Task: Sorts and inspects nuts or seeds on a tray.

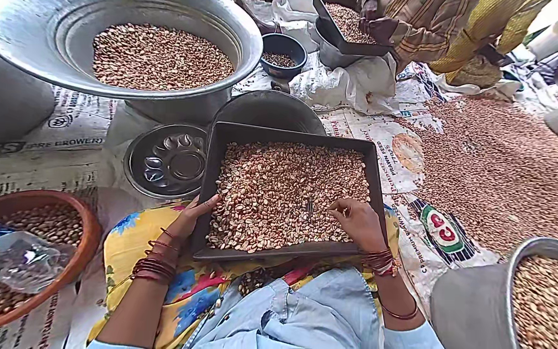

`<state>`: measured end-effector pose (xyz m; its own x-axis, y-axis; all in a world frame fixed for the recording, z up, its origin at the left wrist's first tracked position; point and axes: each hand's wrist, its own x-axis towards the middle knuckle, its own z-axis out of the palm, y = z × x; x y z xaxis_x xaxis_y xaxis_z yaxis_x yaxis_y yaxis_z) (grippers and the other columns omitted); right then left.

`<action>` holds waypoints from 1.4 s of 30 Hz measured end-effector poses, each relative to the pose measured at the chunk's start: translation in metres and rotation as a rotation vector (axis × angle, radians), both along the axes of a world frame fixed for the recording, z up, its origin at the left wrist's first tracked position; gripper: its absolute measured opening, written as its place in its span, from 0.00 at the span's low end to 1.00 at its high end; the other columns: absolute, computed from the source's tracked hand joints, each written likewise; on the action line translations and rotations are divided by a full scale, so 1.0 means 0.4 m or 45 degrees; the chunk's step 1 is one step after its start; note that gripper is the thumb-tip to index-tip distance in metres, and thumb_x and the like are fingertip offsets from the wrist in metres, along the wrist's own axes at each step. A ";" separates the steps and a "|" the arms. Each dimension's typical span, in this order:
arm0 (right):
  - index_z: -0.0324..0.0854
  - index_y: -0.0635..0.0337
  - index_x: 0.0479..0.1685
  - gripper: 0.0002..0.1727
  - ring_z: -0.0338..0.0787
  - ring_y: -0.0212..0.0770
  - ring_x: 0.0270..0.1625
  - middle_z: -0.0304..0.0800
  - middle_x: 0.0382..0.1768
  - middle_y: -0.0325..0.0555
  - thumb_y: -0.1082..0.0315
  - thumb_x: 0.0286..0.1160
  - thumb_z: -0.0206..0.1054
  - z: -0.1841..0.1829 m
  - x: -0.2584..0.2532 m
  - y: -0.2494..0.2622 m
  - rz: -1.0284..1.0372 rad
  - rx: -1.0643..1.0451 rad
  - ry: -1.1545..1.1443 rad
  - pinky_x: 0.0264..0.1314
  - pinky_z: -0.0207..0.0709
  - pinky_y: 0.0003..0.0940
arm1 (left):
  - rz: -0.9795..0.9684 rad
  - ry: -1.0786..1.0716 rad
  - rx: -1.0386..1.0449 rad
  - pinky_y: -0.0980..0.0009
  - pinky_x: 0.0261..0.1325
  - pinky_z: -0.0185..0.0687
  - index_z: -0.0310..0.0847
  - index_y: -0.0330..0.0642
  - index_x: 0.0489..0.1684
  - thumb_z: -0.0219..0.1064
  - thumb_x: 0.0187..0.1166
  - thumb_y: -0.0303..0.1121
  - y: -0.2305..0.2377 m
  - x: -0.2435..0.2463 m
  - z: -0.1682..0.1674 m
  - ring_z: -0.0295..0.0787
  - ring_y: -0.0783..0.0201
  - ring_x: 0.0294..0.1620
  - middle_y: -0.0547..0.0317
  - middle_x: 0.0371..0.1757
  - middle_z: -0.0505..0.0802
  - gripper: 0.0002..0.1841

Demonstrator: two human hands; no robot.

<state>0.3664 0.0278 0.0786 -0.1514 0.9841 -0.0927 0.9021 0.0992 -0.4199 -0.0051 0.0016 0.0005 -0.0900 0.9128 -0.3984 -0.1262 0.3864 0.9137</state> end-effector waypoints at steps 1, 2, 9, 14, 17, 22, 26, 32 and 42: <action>0.94 0.56 0.45 0.10 0.92 0.52 0.39 0.95 0.38 0.49 0.61 0.74 0.72 -0.023 -0.020 -0.001 0.052 0.084 -0.032 0.43 0.80 0.58 | 0.005 -0.003 -0.004 0.83 0.47 0.86 0.64 0.43 0.76 0.56 0.85 0.39 0.000 0.001 0.000 0.88 0.84 0.42 0.72 0.47 0.88 0.23; 0.95 0.56 0.44 0.10 0.93 0.54 0.39 0.94 0.37 0.51 0.62 0.73 0.73 -0.044 -0.037 0.003 0.094 0.156 -0.069 0.40 0.80 0.58 | 0.022 -0.020 -0.005 0.82 0.47 0.87 0.65 0.43 0.76 0.56 0.86 0.39 0.001 0.002 -0.001 0.89 0.83 0.41 0.72 0.45 0.89 0.22; 0.92 0.59 0.52 0.13 0.93 0.60 0.52 0.93 0.51 0.57 0.64 0.77 0.68 -0.060 -0.089 0.034 0.112 -0.077 -0.277 0.52 0.81 0.61 | 0.010 -0.039 0.024 0.82 0.49 0.86 0.64 0.42 0.77 0.55 0.86 0.37 -0.001 0.002 -0.002 0.88 0.83 0.43 0.71 0.47 0.89 0.22; 0.93 0.57 0.44 0.07 0.87 0.19 0.34 0.95 0.36 0.28 0.66 0.75 0.72 0.002 -0.033 0.012 0.407 -0.398 0.777 0.39 0.81 0.20 | 0.006 -0.033 0.016 0.82 0.48 0.88 0.66 0.42 0.74 0.56 0.85 0.39 -0.001 0.002 0.000 0.89 0.83 0.42 0.73 0.44 0.90 0.21; 0.92 0.59 0.42 0.06 0.85 0.15 0.32 0.94 0.34 0.27 0.69 0.75 0.72 0.006 -0.047 0.008 0.414 -0.329 0.987 0.36 0.79 0.15 | 0.005 -0.024 0.022 0.82 0.48 0.88 0.66 0.44 0.73 0.56 0.85 0.39 0.000 0.001 -0.001 0.90 0.83 0.42 0.74 0.45 0.90 0.21; 0.94 0.54 0.49 0.13 0.94 0.53 0.54 0.96 0.49 0.50 0.60 0.78 0.68 -0.036 -0.124 0.039 0.190 -0.137 -0.120 0.56 0.79 0.60 | 0.009 -0.028 0.021 0.83 0.48 0.86 0.64 0.41 0.76 0.55 0.87 0.37 0.000 0.005 0.005 0.88 0.83 0.42 0.71 0.46 0.89 0.21; 0.93 0.60 0.48 0.12 0.93 0.57 0.53 0.95 0.50 0.55 0.64 0.78 0.67 -0.068 -0.150 0.039 0.202 -0.100 -0.257 0.53 0.80 0.60 | 0.011 -0.026 0.020 0.82 0.48 0.86 0.64 0.40 0.76 0.55 0.87 0.37 -0.002 0.001 0.000 0.88 0.83 0.42 0.70 0.46 0.89 0.21; 0.89 0.62 0.51 0.14 0.93 0.59 0.51 0.92 0.50 0.58 0.63 0.77 0.64 -0.068 -0.167 0.016 0.254 -0.146 -0.282 0.49 0.80 0.60 | 0.015 -0.022 0.026 0.83 0.46 0.86 0.66 0.43 0.74 0.55 0.87 0.38 0.001 0.002 -0.006 0.88 0.84 0.41 0.73 0.45 0.89 0.20; 0.68 0.59 0.81 0.25 0.90 0.64 0.63 0.89 0.59 0.65 0.57 0.92 0.54 0.095 -0.009 0.054 -0.334 -0.538 -0.406 0.66 0.78 0.61 | 0.011 0.009 0.025 0.83 0.48 0.86 0.66 0.43 0.74 0.55 0.88 0.39 0.003 0.004 -0.006 0.88 0.84 0.42 0.72 0.46 0.89 0.20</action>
